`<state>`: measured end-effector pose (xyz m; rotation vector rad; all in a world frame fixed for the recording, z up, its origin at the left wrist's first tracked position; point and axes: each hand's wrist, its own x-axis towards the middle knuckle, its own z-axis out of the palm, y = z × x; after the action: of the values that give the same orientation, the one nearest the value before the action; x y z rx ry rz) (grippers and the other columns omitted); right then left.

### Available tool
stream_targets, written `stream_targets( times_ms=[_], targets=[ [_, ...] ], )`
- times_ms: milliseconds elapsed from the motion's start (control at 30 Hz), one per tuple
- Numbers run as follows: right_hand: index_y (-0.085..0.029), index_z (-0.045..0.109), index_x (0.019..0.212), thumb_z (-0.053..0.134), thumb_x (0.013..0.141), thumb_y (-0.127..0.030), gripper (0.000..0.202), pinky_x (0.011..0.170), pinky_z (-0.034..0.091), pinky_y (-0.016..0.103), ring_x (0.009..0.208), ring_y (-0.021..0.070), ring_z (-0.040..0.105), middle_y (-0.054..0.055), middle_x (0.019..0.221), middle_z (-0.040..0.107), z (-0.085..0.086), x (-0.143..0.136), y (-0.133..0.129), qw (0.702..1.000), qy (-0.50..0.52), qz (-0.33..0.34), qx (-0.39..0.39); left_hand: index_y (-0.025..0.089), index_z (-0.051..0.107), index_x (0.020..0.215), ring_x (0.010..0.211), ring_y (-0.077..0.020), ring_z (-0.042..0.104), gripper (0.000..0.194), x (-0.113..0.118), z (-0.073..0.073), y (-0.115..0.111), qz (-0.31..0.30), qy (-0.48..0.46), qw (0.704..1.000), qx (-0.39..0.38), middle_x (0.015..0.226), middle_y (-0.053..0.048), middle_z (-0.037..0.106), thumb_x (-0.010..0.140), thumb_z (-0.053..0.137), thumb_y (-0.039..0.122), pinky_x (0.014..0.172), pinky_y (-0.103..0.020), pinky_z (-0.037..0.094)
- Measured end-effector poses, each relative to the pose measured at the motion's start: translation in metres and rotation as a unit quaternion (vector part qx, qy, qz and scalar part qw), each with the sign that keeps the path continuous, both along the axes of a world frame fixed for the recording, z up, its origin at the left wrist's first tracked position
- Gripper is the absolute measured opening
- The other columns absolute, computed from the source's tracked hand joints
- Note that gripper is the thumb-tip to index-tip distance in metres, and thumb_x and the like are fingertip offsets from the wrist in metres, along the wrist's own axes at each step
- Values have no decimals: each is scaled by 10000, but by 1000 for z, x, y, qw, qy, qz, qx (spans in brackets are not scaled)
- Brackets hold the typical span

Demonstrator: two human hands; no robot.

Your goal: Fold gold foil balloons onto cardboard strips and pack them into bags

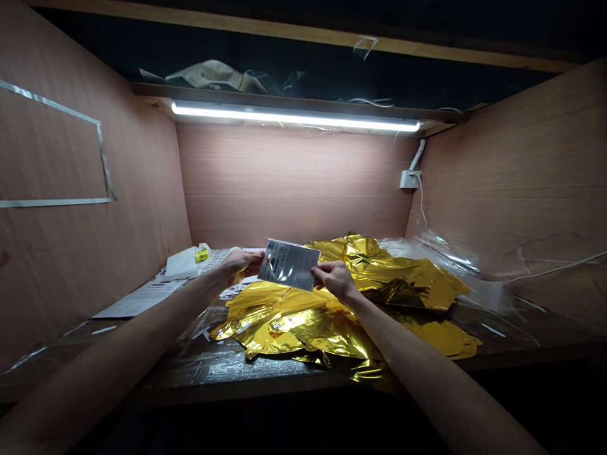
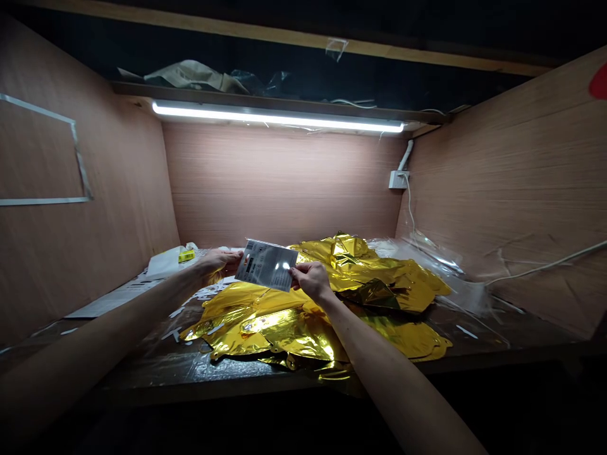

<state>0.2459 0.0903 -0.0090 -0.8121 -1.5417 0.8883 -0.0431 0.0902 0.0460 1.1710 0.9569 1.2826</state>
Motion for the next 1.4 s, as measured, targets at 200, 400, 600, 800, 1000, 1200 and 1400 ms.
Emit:
stream_targets(
  times_ms=[200,400,600,800,1000,1200,1400],
  targets=[
    [-125,760,693,858,654,-432,324,458,564,228,492,150,664,53,578,702,1,-1,1,999,28,6,-21,74,753,942,687,-185,728,129,-3,5,-5,-18,-13,1000,-15,910,-171,778,877,751,186,666,-282,609],
    [-134,709,677,834,715,-391,288,476,570,224,487,129,646,35,572,686,7,-9,-2,995,87,-12,-56,76,693,1171,1000,-233,734,305,22,8,-26,-104,-221,967,69,1118,-183,752,951,659,284,880,-327,614],
    [-139,672,624,749,821,-243,236,496,583,234,492,137,659,31,548,667,12,-16,-1,992,79,-27,-94,96,735,982,888,-209,731,235,72,-14,-25,45,-183,973,135,979,-121,770,760,810,103,791,-273,602],
    [-138,686,620,627,864,-118,251,576,623,309,563,182,702,61,592,701,24,-24,-6,991,50,4,-127,118,732,1025,916,-252,716,467,85,-26,-25,135,-61,963,225,975,-103,763,626,915,277,765,-323,594],
    [-153,695,712,613,864,-96,181,686,630,283,676,168,731,60,674,740,43,-30,-15,988,-13,79,-135,164,717,1098,1086,-314,682,489,86,-28,-28,150,32,949,274,1110,-105,751,669,893,318,878,-383,596],
    [-155,745,763,630,789,-130,120,698,594,277,696,197,740,49,637,733,79,21,13,982,-67,-171,-34,142,666,1036,863,-202,743,177,123,-10,-25,112,-94,988,56,974,-86,753,870,724,126,771,-322,637],
    [-216,786,965,565,882,-242,237,749,556,272,811,211,737,48,797,785,73,55,47,950,-49,-307,-5,133,642,1048,811,-240,766,108,190,-37,-14,78,-79,993,-41,911,-116,762,949,657,175,762,-390,663]
  ],
)
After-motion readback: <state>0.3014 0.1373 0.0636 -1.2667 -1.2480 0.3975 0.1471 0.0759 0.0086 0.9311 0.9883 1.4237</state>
